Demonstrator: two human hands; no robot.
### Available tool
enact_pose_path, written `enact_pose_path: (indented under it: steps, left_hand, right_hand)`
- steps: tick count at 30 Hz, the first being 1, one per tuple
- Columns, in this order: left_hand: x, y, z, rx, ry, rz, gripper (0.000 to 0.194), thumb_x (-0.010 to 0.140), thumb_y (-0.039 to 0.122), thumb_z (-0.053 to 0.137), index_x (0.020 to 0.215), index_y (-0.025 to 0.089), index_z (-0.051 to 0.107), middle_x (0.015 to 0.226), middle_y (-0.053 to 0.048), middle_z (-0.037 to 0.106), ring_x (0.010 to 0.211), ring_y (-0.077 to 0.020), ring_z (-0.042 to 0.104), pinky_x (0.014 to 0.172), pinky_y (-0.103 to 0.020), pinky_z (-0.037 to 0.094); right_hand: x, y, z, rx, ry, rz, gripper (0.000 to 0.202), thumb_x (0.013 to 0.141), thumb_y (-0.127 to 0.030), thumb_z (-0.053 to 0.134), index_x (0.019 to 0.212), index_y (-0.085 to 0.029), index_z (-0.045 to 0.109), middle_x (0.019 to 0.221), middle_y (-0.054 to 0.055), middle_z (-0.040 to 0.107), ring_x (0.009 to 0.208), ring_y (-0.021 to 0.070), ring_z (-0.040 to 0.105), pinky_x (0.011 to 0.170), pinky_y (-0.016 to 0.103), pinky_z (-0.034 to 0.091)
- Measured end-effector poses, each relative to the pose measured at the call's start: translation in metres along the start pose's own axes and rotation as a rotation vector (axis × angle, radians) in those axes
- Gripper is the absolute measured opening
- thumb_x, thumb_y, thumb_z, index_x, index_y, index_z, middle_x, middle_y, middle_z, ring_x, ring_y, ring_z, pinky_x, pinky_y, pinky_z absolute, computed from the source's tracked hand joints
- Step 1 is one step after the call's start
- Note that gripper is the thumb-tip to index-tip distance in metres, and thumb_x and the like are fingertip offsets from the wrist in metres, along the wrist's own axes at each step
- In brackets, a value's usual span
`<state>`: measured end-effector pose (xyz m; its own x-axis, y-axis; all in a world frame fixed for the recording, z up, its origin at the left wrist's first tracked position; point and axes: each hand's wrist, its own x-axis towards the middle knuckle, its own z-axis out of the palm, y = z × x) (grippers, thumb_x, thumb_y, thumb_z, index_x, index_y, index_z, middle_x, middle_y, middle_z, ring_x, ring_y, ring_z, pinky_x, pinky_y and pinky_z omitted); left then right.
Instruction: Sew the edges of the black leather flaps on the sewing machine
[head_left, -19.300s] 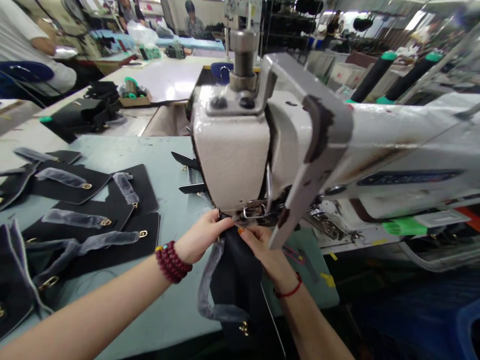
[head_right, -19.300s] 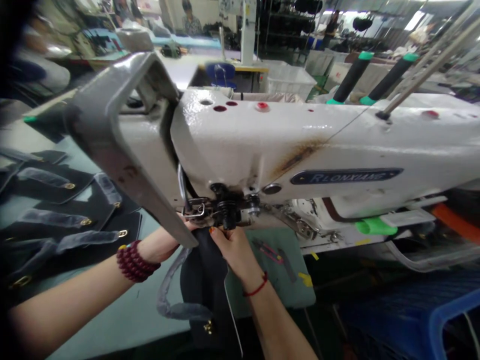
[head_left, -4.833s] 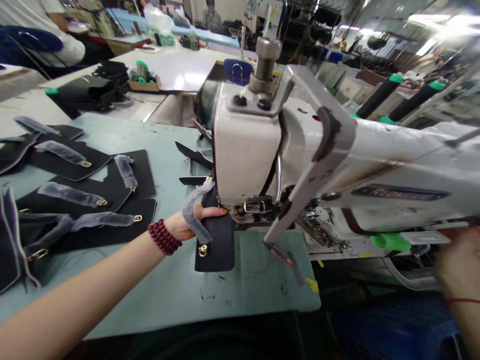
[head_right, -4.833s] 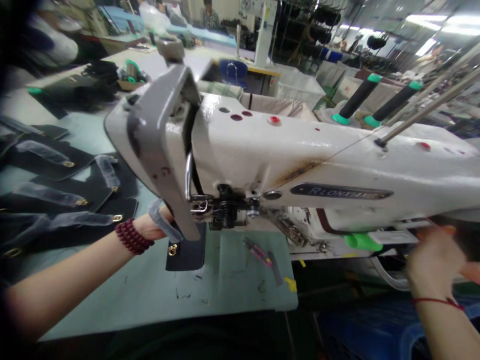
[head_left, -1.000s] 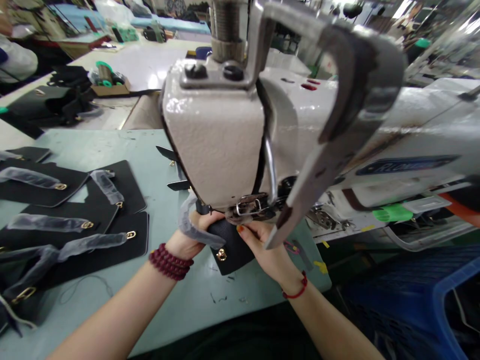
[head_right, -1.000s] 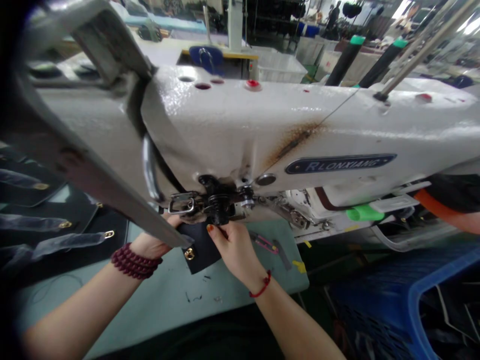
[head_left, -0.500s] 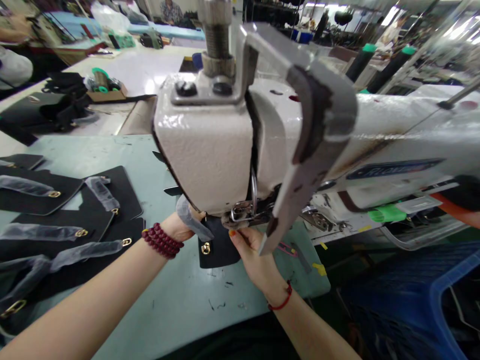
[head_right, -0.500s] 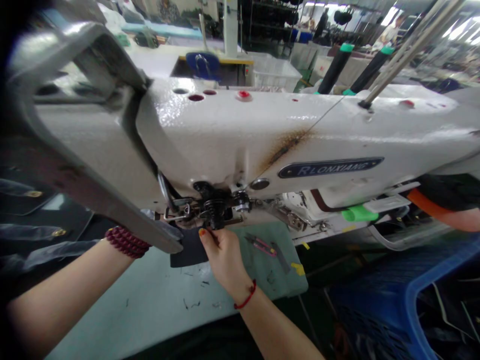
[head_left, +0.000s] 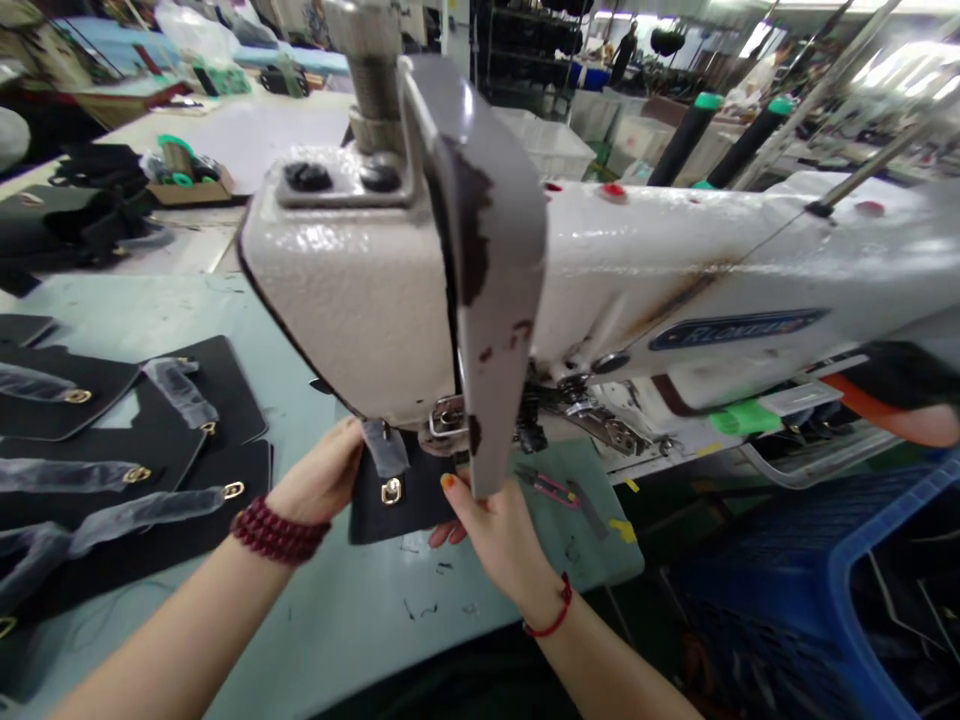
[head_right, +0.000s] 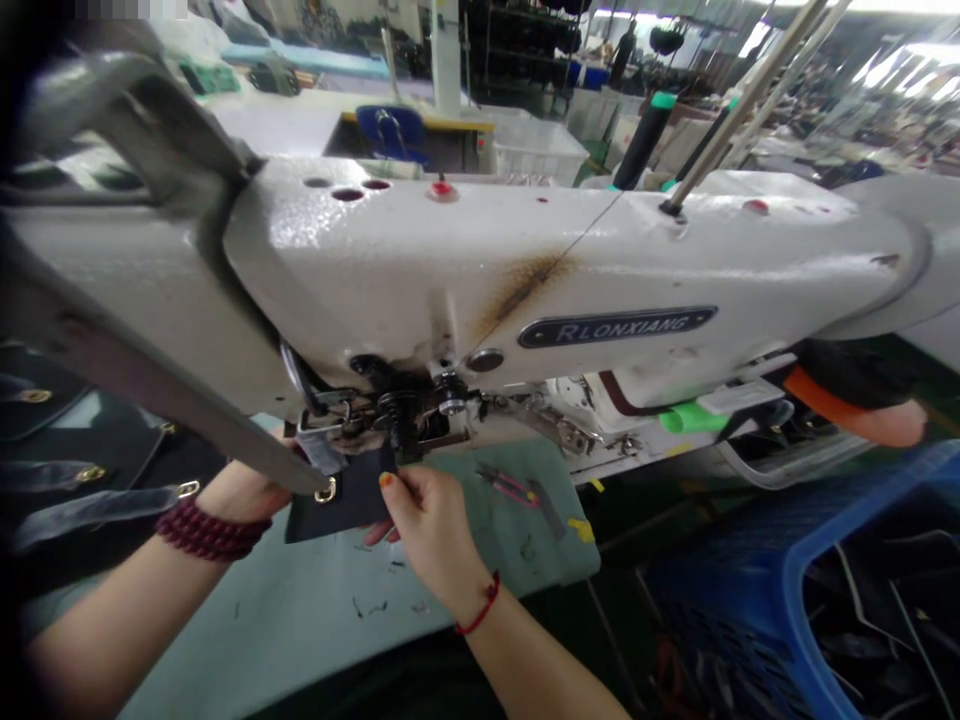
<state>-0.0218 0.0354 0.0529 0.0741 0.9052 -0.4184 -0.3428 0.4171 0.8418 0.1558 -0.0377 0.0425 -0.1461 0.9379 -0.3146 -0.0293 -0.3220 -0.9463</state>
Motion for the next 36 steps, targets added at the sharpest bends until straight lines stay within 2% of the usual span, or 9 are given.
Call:
enact_pose_path:
  steps: [4, 7, 9, 12, 18, 25, 29, 32, 36]
  left_hand:
    - [-0.048, -0.045, -0.015, -0.246, 0.046, 0.008, 0.045, 0.07, 0.049, 0.081, 0.109, 0.027, 0.074, 0.111, -0.006, 0.076, 0.099, -0.0281, 0.071, 0.08, -0.035, 0.063]
    - [-0.074, -0.07, 0.005, -0.282, -0.014, 0.054, 0.044, 0.071, 0.051, 0.08, 0.107, 0.026, 0.075, 0.104, -0.007, 0.076, 0.103, -0.0289, 0.069, 0.089, -0.038, 0.059]
    - [-0.078, -0.077, 0.02, -0.205, 0.04, 0.033, 0.04, 0.071, 0.051, 0.08, 0.096, 0.02, 0.077, 0.095, -0.008, 0.076, 0.098, -0.0275, 0.069, 0.089, -0.037, 0.059]
    - [-0.071, -0.076, 0.03, -0.03, 0.145, 0.033, 0.034, 0.071, 0.046, 0.081, 0.083, 0.016, 0.075, 0.086, -0.007, 0.074, 0.083, -0.0221, 0.067, 0.078, -0.033, 0.058]
    - [-0.063, -0.071, 0.016, 0.209, 0.089, 0.053, 0.037, 0.074, 0.048, 0.078, 0.064, 0.015, 0.067, 0.069, -0.003, 0.063, 0.064, -0.015, 0.056, 0.063, -0.027, 0.052]
    - [-0.067, -0.063, 0.019, 0.425, 0.107, 0.048, 0.048, 0.078, 0.056, 0.072, 0.053, 0.018, 0.056, 0.056, 0.0, 0.053, 0.055, -0.0126, 0.048, 0.055, -0.024, 0.046]
    - [-0.064, -0.065, 0.013, 0.432, 0.192, 0.019, 0.042, 0.068, 0.058, 0.079, 0.072, 0.016, 0.074, 0.075, -0.006, 0.07, 0.07, -0.019, 0.062, 0.067, -0.029, 0.055]
    - [-0.064, -0.065, 0.009, 0.536, 0.261, -0.139, 0.054, 0.061, 0.064, 0.081, 0.079, 0.013, 0.079, 0.08, -0.012, 0.076, 0.084, -0.0278, 0.069, 0.078, -0.037, 0.059]
    - [-0.067, -0.059, 0.011, 0.572, 0.229, -0.255, 0.07, 0.057, 0.075, 0.076, 0.091, 0.014, 0.081, 0.087, -0.013, 0.079, 0.099, -0.0345, 0.071, 0.091, -0.044, 0.058]
  right_hand:
    - [-0.013, 0.009, 0.003, 0.111, -0.046, 0.051, 0.049, 0.089, -0.061, 0.056, 0.074, -0.015, 0.057, 0.064, 0.007, 0.071, 0.05, 0.013, 0.066, 0.047, 0.017, 0.043]
    - [-0.019, 0.012, 0.003, 0.124, -0.041, 0.035, 0.048, 0.088, -0.06, 0.057, 0.074, -0.014, 0.057, 0.069, 0.009, 0.073, 0.049, 0.0122, 0.066, 0.047, 0.017, 0.042]
    - [-0.021, 0.011, 0.004, 0.112, -0.035, 0.023, 0.046, 0.089, -0.058, 0.057, 0.076, -0.014, 0.058, 0.067, 0.008, 0.073, 0.048, 0.0123, 0.065, 0.047, 0.017, 0.042]
    - [-0.023, 0.01, 0.003, 0.076, -0.017, 0.014, 0.04, 0.09, -0.052, 0.057, 0.077, -0.014, 0.059, 0.067, 0.007, 0.073, 0.049, 0.0122, 0.065, 0.048, 0.017, 0.042]
    - [-0.027, 0.013, -0.004, 0.031, -0.024, -0.042, 0.029, 0.091, -0.043, 0.06, 0.083, -0.015, 0.062, 0.073, 0.006, 0.074, 0.056, 0.0128, 0.067, 0.051, 0.018, 0.045]
    - [-0.025, 0.013, -0.01, 0.02, -0.035, -0.044, 0.037, 0.092, -0.05, 0.06, 0.082, -0.015, 0.063, 0.074, 0.007, 0.075, 0.056, 0.0128, 0.068, 0.051, 0.019, 0.045]
    - [-0.022, 0.013, -0.008, 0.034, -0.028, -0.056, 0.04, 0.094, -0.051, 0.058, 0.077, -0.014, 0.062, 0.067, 0.006, 0.072, 0.054, 0.0119, 0.067, 0.05, 0.017, 0.045]
    - [-0.021, 0.014, -0.007, 0.058, -0.027, -0.049, 0.04, 0.094, -0.051, 0.058, 0.076, -0.015, 0.06, 0.064, 0.005, 0.071, 0.051, 0.0109, 0.065, 0.049, 0.016, 0.045]
    - [-0.023, 0.014, -0.007, 0.09, -0.018, -0.031, 0.038, 0.092, -0.048, 0.059, 0.074, -0.015, 0.058, 0.059, 0.003, 0.068, 0.047, 0.0094, 0.062, 0.048, 0.016, 0.044]
